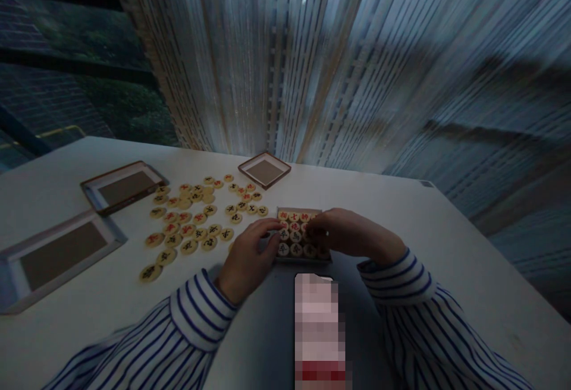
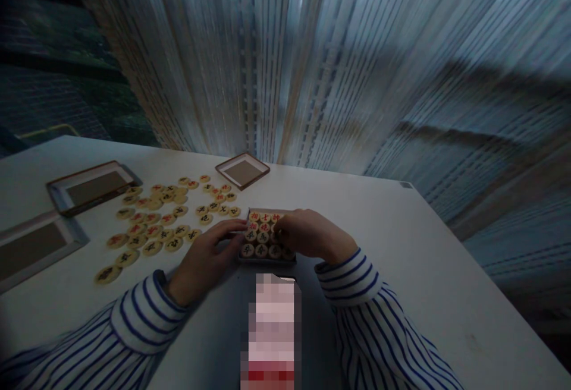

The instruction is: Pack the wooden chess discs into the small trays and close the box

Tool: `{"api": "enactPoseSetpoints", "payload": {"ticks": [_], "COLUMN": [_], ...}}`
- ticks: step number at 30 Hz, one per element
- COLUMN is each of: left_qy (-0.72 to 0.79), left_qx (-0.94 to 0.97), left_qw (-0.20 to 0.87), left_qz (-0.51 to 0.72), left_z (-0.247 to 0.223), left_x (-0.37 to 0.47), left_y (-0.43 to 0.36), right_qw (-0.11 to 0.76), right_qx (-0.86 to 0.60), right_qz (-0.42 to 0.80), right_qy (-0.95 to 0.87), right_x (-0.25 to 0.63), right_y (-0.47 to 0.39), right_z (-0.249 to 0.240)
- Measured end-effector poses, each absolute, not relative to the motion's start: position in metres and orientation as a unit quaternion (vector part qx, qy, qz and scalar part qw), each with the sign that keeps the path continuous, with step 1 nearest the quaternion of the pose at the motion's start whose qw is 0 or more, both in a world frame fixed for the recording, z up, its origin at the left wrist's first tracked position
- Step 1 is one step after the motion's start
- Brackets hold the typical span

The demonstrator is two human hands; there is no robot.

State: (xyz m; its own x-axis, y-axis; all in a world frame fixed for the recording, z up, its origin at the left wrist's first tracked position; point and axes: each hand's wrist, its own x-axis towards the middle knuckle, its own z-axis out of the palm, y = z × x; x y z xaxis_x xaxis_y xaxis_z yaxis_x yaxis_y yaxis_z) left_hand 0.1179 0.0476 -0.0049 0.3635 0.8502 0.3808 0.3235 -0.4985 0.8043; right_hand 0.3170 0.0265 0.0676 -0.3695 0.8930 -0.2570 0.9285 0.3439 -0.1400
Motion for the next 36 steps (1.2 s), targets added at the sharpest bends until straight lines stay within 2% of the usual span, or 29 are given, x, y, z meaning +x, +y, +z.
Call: {"api": "enactPoseSetpoints", "payload": {"ticks": [15,36], "left_qy": [0.388,0.386], "left_qx": [0.765,0.770], "left_qw": [0.318,0.309], "left_qz": [0.403,0.404], "left_z": [-0.0046,-0.0058], "left_x": [0.1177,0.1174], "left_y": [0.0478,0.0484], "right_qw": [0.085,0.064], "right_qx": [0.556,0.549], "right_qz": [-0.131,-0.136], "right_qy": [0.816,0.822], "right_x": [0.3161,0.3165], "right_y": [0.0261,0.0266], "right_z": [0.0683,0.0667]}}
